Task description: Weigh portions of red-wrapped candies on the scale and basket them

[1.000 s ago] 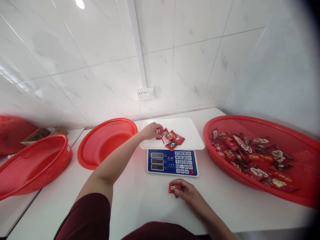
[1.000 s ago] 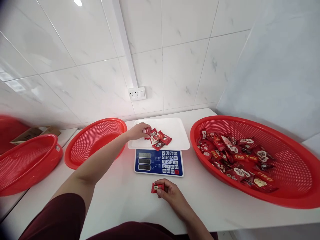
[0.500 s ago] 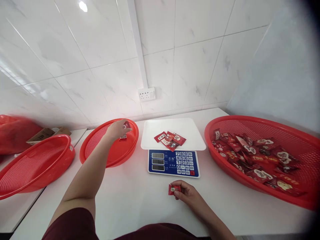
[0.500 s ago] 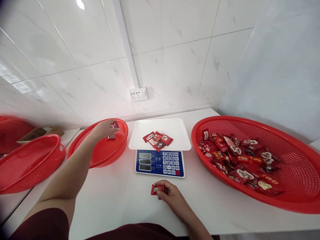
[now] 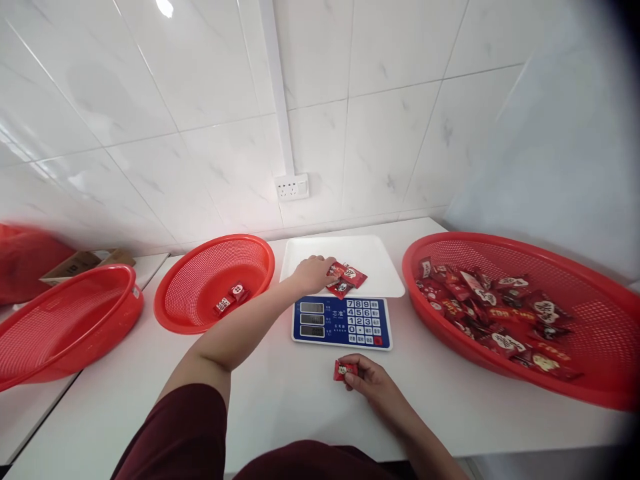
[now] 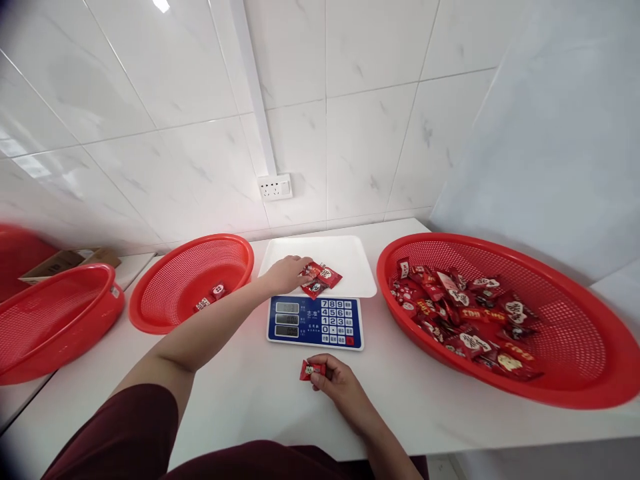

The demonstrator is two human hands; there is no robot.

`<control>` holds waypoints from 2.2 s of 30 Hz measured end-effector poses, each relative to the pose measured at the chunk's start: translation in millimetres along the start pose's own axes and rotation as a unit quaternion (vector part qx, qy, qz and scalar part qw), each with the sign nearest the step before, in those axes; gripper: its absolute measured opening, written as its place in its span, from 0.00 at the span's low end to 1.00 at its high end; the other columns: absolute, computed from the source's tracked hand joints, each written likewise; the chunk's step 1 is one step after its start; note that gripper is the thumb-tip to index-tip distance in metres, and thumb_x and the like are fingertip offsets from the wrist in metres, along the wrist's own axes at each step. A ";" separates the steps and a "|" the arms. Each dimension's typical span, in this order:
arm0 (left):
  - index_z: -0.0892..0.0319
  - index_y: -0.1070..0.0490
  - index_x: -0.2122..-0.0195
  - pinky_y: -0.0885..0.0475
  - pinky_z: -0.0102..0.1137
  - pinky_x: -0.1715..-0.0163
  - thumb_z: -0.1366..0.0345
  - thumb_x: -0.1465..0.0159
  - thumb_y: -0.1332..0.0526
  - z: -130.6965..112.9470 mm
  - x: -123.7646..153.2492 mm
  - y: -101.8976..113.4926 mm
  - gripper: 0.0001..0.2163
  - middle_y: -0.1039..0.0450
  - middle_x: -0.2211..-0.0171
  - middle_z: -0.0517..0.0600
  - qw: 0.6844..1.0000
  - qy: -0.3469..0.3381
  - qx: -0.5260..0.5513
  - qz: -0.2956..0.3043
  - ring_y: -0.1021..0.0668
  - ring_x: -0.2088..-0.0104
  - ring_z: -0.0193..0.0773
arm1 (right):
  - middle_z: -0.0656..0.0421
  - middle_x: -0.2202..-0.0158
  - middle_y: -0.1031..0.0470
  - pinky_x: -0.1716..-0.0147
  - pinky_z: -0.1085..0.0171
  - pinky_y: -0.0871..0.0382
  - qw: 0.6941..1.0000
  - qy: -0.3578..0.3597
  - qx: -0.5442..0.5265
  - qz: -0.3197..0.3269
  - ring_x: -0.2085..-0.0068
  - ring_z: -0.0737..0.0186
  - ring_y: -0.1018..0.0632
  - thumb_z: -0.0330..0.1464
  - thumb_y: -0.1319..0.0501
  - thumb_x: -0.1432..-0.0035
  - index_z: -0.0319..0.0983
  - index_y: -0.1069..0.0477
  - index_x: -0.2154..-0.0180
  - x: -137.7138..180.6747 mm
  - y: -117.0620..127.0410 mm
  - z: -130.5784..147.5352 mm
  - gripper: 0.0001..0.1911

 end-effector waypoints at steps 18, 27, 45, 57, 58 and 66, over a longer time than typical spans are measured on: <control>0.56 0.34 0.51 0.34 0.30 0.52 0.78 0.48 0.45 24.9 -7.7 -18.5 0.23 0.35 0.54 0.51 0.991 -0.025 0.100 -0.087 0.30 0.53 0.37 | 0.57 0.67 0.26 0.64 0.61 0.36 1.000 -0.008 -0.010 0.003 0.70 0.64 0.31 0.43 0.36 0.52 0.40 0.29 0.62 2.3 -3.0 8.2 0.18; 0.56 0.32 0.56 0.33 0.39 0.55 0.61 0.46 0.39 25.2 -8.5 -20.5 0.16 0.33 0.57 0.53 0.992 0.008 0.078 -0.102 0.31 0.53 0.48 | 0.58 0.68 0.26 0.64 0.61 0.36 1.000 -0.006 -0.010 0.003 0.70 0.65 0.32 0.42 0.36 0.50 0.40 0.28 0.62 1.4 -1.8 6.0 0.16; 0.58 0.39 0.46 0.46 0.55 0.45 0.60 0.41 0.43 74.5 75.1 44.0 0.22 0.45 0.40 0.59 0.967 0.176 -0.090 -0.161 0.46 0.39 0.58 | 0.58 0.69 0.29 0.65 0.61 0.37 1.000 -0.013 0.009 0.023 0.70 0.64 0.31 0.43 0.36 0.51 0.39 0.29 0.62 1.5 -3.0 8.0 0.18; 0.57 0.51 0.38 0.49 0.44 0.43 0.46 0.38 0.53 -29.6 -19.7 -25.1 0.31 0.41 0.42 0.57 0.979 -0.200 -0.039 -0.006 0.44 0.39 0.50 | 0.56 0.68 0.27 0.65 0.60 0.35 1.000 0.000 0.010 -0.009 0.70 0.63 0.31 0.46 0.36 0.54 0.39 0.30 0.62 2.5 -3.0 6.3 0.21; 0.57 0.48 0.40 0.44 0.43 0.45 0.46 0.38 0.53 -32.5 -23.4 -26.4 0.29 0.36 0.46 0.57 0.978 -0.200 -0.058 -0.014 0.38 0.43 0.49 | 0.56 0.68 0.27 0.65 0.60 0.35 1.000 0.002 0.009 -0.010 0.70 0.64 0.31 0.46 0.36 0.53 0.39 0.30 0.62 2.5 -2.8 5.5 0.21; 0.57 0.33 0.58 0.34 0.32 0.69 0.46 0.37 0.54 -18.8 -9.0 -9.9 0.22 0.26 0.64 0.52 0.992 -0.056 -0.083 -0.074 0.25 0.62 0.43 | 0.56 0.68 0.27 0.65 0.60 0.36 1.000 0.007 0.014 0.007 0.70 0.64 0.31 0.44 0.36 0.51 0.39 0.29 0.62 2.7 -2.5 2.1 0.18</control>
Point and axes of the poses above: each hand's wrist, its own x-axis away from the middle knuckle, its own y-axis out of the back of the hand, z = x × y, the point moved 1 cm from there along -x, towards the middle knuckle
